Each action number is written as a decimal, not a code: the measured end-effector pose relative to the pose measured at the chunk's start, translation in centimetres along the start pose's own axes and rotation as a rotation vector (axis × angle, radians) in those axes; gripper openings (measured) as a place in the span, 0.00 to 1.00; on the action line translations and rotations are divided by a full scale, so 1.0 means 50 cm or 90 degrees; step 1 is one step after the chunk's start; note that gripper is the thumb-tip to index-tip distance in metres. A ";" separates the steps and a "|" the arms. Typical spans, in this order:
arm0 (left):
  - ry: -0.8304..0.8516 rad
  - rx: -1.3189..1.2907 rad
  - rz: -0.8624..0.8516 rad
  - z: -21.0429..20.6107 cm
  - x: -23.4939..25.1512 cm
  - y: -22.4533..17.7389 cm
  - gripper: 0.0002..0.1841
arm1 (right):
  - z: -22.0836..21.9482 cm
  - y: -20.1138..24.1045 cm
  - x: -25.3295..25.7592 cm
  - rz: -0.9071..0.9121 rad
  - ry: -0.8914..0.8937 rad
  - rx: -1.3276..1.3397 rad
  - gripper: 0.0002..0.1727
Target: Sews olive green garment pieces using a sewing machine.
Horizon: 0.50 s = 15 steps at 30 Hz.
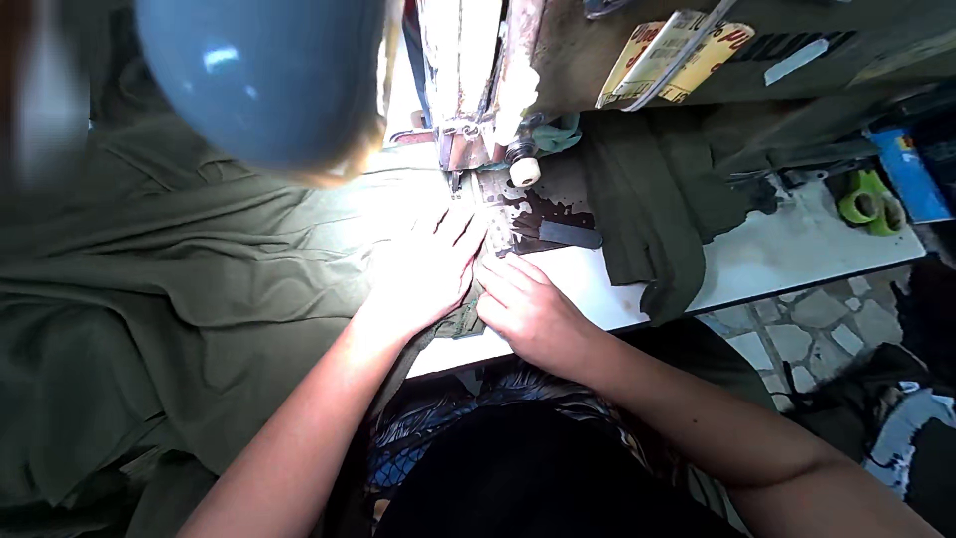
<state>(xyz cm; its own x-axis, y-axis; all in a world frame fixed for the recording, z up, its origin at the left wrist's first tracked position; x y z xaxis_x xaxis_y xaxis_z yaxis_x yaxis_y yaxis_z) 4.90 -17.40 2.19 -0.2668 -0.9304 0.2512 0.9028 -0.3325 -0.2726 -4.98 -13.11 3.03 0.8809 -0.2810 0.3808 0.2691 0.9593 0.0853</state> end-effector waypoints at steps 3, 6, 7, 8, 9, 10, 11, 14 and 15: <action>0.031 0.034 -0.010 -0.009 -0.011 0.007 0.29 | 0.000 0.002 0.002 -0.002 0.007 -0.006 0.09; 0.050 0.058 -0.031 -0.008 -0.016 0.014 0.30 | -0.003 0.004 0.005 -0.008 0.013 -0.008 0.08; 0.053 0.056 -0.035 -0.005 -0.018 0.016 0.30 | -0.003 0.005 0.006 -0.010 0.013 -0.007 0.08; 0.055 0.054 -0.035 -0.003 -0.022 0.018 0.30 | -0.003 0.006 0.007 -0.010 0.015 -0.006 0.08; 0.064 0.059 -0.030 -0.003 -0.025 0.019 0.30 | -0.003 0.005 0.008 -0.011 0.017 -0.004 0.08; 0.079 0.068 -0.021 -0.006 -0.027 0.019 0.31 | -0.003 0.004 0.007 -0.013 0.022 0.000 0.08; 0.086 0.076 -0.017 -0.009 -0.027 0.018 0.31 | -0.001 0.001 0.006 -0.015 0.026 0.006 0.07; 0.080 0.077 -0.017 -0.014 -0.024 0.018 0.32 | 0.001 -0.007 0.004 -0.024 0.028 0.022 0.07; 0.064 0.062 -0.022 -0.013 -0.024 0.019 0.31 | 0.001 -0.007 0.005 -0.028 0.032 0.025 0.07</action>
Point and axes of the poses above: each hand's wrist, its own x-axis towards the middle knuckle, its own z-axis out of the back of the hand, y = z × x, the point moved 8 cm from there along x, towards the middle knuckle, and after that the axes turned 10 degrees about z, right-handed, at the moved point
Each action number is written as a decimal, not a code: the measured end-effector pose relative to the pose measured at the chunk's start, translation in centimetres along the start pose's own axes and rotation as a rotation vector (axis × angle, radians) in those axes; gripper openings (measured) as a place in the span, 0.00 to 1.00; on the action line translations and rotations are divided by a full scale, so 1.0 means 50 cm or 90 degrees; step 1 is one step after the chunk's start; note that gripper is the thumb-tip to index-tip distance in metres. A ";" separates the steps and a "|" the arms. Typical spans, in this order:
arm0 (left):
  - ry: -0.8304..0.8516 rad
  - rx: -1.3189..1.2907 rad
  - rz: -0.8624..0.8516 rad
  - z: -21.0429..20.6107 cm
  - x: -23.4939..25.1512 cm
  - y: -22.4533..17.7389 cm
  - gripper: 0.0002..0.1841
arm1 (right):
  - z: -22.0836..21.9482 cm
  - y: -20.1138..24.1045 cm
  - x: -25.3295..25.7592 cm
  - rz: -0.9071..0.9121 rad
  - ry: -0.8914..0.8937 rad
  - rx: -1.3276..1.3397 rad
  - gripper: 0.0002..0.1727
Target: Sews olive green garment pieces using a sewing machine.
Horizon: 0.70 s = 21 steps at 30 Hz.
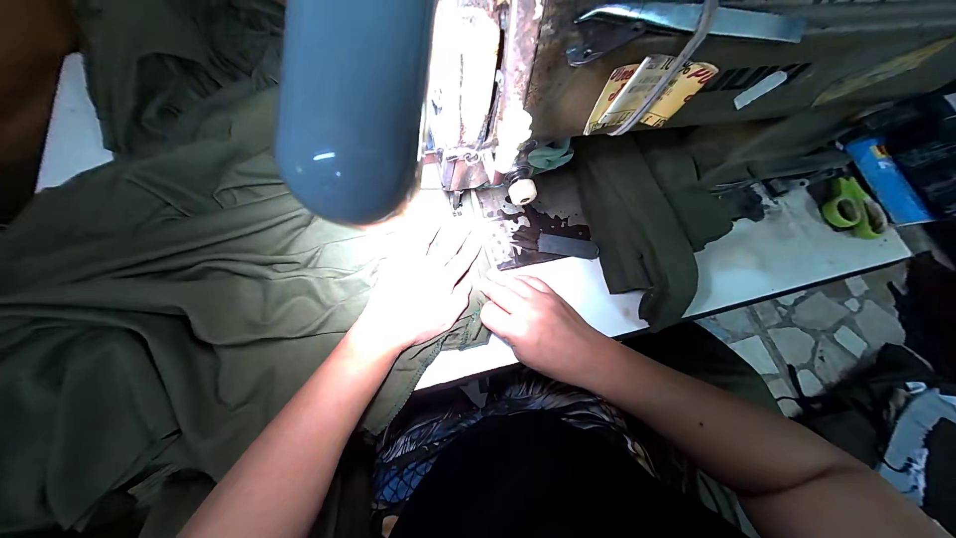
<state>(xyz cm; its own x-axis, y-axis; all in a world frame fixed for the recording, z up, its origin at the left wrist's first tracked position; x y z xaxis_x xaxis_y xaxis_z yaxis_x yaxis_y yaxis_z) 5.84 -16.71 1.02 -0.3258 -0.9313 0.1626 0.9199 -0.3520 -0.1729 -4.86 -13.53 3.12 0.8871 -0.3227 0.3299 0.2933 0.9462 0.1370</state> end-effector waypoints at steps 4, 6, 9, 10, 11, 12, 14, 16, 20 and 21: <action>-0.123 -0.106 -0.026 0.016 -0.016 0.007 0.24 | 0.000 0.002 0.003 0.002 -0.002 -0.003 0.07; -0.122 -0.108 -0.024 0.016 -0.017 0.012 0.24 | 0.000 0.001 0.004 0.000 -0.010 -0.004 0.07; -0.118 -0.106 -0.020 0.015 -0.011 0.015 0.24 | -0.002 -0.003 0.005 -0.003 -0.029 -0.010 0.07; -0.117 -0.104 -0.017 0.015 -0.009 0.017 0.24 | -0.002 -0.005 0.006 -0.004 -0.036 -0.011 0.07; -0.115 -0.102 -0.013 0.015 -0.007 0.018 0.25 | -0.003 -0.008 0.008 -0.002 -0.041 -0.016 0.07; -0.114 -0.101 -0.008 0.016 -0.005 0.020 0.25 | -0.003 -0.011 0.010 0.000 -0.051 -0.018 0.08; -0.109 -0.100 -0.004 0.020 0.000 0.020 0.25 | -0.004 -0.018 0.012 0.002 -0.065 -0.020 0.08; -0.112 -0.099 -0.003 0.021 0.006 0.024 0.25 | -0.004 -0.026 0.016 0.002 -0.077 -0.017 0.09; -0.139 -0.098 -0.014 0.026 0.027 0.036 0.25 | -0.009 -0.048 0.027 -0.009 -0.084 -0.007 0.10; -0.133 -0.095 -0.007 0.026 0.032 0.039 0.25 | -0.011 -0.054 0.030 -0.014 -0.080 -0.003 0.11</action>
Point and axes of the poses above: each hand's wrist, its own x-axis towards the middle knuckle, its own z-axis out of the back of the hand, y = z × x, the point moved 8 cm from there along x, towards the middle knuckle, and after that the axes turned 10 degrees about z, right-handed, at the moved point
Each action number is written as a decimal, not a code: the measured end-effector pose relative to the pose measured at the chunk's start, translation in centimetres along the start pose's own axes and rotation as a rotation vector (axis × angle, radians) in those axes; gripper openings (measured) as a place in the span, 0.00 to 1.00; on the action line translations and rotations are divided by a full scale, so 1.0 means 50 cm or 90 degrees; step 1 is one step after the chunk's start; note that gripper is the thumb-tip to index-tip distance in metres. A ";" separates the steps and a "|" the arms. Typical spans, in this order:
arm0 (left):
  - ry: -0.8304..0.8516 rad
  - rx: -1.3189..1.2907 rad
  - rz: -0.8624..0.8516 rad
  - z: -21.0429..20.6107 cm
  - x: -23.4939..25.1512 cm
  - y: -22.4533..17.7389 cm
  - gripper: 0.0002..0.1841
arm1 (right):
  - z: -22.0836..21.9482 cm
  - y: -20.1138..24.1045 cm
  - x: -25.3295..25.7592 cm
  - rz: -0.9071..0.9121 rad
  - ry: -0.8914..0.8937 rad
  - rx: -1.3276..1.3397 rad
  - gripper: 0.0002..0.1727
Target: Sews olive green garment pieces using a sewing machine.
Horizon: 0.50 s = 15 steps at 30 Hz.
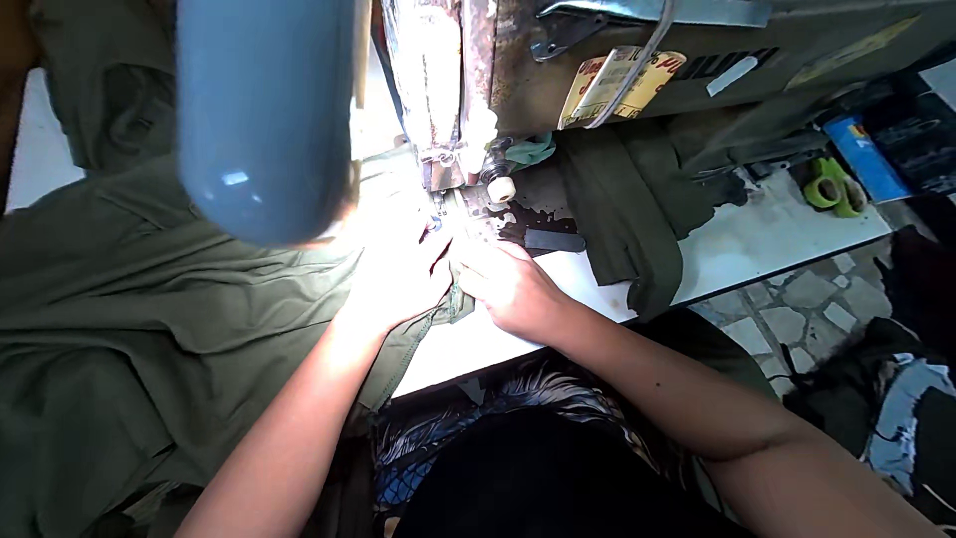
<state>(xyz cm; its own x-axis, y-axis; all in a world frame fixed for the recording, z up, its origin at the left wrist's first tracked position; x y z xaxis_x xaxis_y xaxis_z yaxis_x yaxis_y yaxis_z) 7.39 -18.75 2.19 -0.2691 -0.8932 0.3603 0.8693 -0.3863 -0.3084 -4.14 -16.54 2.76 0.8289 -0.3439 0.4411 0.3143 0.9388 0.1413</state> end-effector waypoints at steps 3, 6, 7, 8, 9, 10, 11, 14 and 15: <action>0.015 0.005 0.026 -0.001 0.014 0.008 0.26 | -0.003 -0.016 0.009 -0.017 -0.005 0.011 0.14; 0.019 0.012 0.040 -0.003 0.030 0.017 0.25 | -0.004 -0.036 0.016 -0.032 -0.028 0.049 0.16; 0.015 0.019 0.040 -0.003 0.034 0.019 0.24 | -0.005 -0.042 0.018 -0.041 -0.027 0.060 0.17; 0.009 0.025 0.043 -0.002 0.034 0.020 0.24 | -0.004 -0.046 0.020 -0.050 -0.039 0.073 0.16; 0.003 0.022 0.053 0.000 0.030 0.019 0.24 | -0.003 -0.049 0.021 -0.058 -0.063 0.091 0.16; -0.003 0.011 0.076 0.009 0.019 0.013 0.24 | -0.003 -0.049 0.022 -0.062 -0.075 0.101 0.14; -0.018 -0.014 0.104 0.022 0.001 0.000 0.24 | -0.004 -0.049 0.023 -0.070 -0.074 0.106 0.13; -0.136 -0.117 0.134 0.073 -0.082 -0.096 0.22 | -0.007 -0.059 0.020 -0.101 -0.099 0.125 0.11; -0.117 -0.128 0.160 0.070 -0.116 -0.123 0.23 | -0.008 -0.064 0.020 -0.117 -0.102 0.131 0.11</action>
Point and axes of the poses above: each hand's wrist, its own x-axis towards the middle knuckle, its own z-axis out of the back of the hand, y = z × x, the point moved 8 cm from there along x, towards the middle knuckle, and after that the axes turned 10 degrees about z, right-handed, at the moved point
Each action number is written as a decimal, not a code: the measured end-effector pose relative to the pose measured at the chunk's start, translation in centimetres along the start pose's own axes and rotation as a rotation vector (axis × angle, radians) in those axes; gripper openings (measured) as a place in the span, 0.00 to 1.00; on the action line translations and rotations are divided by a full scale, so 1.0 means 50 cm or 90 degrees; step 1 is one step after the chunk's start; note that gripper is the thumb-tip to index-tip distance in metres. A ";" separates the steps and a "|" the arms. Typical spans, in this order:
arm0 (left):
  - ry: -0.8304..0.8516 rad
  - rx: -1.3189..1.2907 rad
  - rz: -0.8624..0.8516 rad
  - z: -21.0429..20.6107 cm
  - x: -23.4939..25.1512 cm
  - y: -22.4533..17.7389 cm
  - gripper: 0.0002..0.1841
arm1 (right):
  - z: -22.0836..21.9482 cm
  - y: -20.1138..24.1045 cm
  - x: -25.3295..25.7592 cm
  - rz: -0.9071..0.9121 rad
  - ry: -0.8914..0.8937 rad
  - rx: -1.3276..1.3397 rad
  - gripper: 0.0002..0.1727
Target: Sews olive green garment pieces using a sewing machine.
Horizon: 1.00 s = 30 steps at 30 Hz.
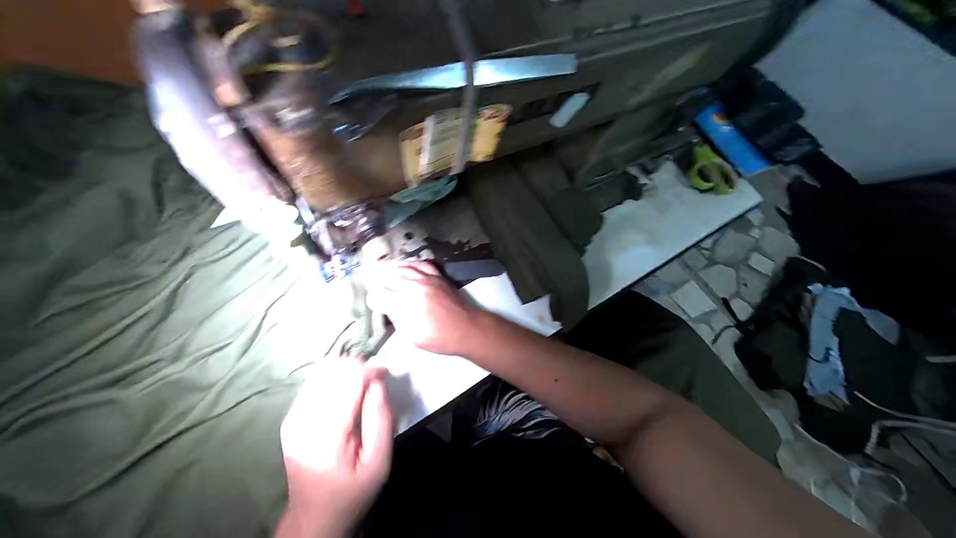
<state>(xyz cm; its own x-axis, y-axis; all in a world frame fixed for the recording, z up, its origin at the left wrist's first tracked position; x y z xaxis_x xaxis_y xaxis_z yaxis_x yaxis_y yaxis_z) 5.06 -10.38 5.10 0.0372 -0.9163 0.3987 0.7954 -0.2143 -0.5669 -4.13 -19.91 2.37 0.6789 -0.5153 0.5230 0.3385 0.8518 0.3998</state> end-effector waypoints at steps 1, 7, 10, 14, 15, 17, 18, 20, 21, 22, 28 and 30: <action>0.028 0.025 0.038 -0.010 -0.032 -0.004 0.24 | 0.001 -0.006 0.003 -0.022 -0.004 0.013 0.12; -0.031 0.136 0.265 -0.018 0.079 0.112 0.32 | 0.004 -0.021 0.006 -0.090 -0.030 0.114 0.15; -0.094 0.161 0.284 0.006 0.153 0.158 0.22 | 0.000 -0.029 -0.004 -0.076 -0.075 0.116 0.16; 0.060 0.111 0.191 0.075 0.133 0.091 0.21 | 0.012 -0.017 0.002 -0.059 -0.081 0.095 0.08; 0.148 0.151 0.150 0.079 0.111 0.061 0.20 | 0.016 -0.013 0.004 -0.057 -0.082 0.089 0.08; 0.297 0.270 0.080 0.059 0.051 -0.011 0.22 | 0.018 -0.007 0.006 -0.050 -0.067 0.088 0.12; 0.310 0.338 0.044 0.042 0.027 -0.045 0.23 | 0.015 -0.004 0.005 -0.049 -0.042 0.084 0.14; 0.279 0.398 -0.038 0.000 -0.003 -0.087 0.18 | 0.012 0.003 0.001 -0.035 -0.020 0.060 0.16; 0.270 0.408 -0.072 -0.019 -0.011 -0.095 0.15 | 0.013 0.008 -0.003 -0.022 -0.014 0.044 0.16; 0.256 0.406 -0.111 -0.034 -0.020 -0.098 0.13 | 0.015 0.017 -0.009 -0.001 -0.008 0.020 0.15; 0.251 0.309 -0.181 -0.065 -0.040 -0.069 0.15 | 0.019 0.100 -0.091 0.181 -0.001 -0.099 0.10; 0.247 0.292 -0.161 -0.062 -0.039 -0.056 0.17 | 0.018 0.106 -0.098 0.177 0.005 -0.107 0.08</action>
<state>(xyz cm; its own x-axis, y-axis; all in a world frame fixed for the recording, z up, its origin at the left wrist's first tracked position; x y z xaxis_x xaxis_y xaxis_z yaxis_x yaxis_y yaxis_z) 0.88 -9.06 3.67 -0.3382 -0.9303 0.1421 0.9316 -0.3524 -0.0896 -6.24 -12.92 2.58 0.7657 -0.2609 0.5879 0.2423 0.9637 0.1121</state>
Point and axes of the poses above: each hand's wrist, its own x-axis towards the middle knuckle, its own z-axis out of the back of the hand, y = z × x, the point moved 8 cm from there along x, towards the middle knuckle, and after that the axes turned 10 degrees about z, right-handed, at the moved point
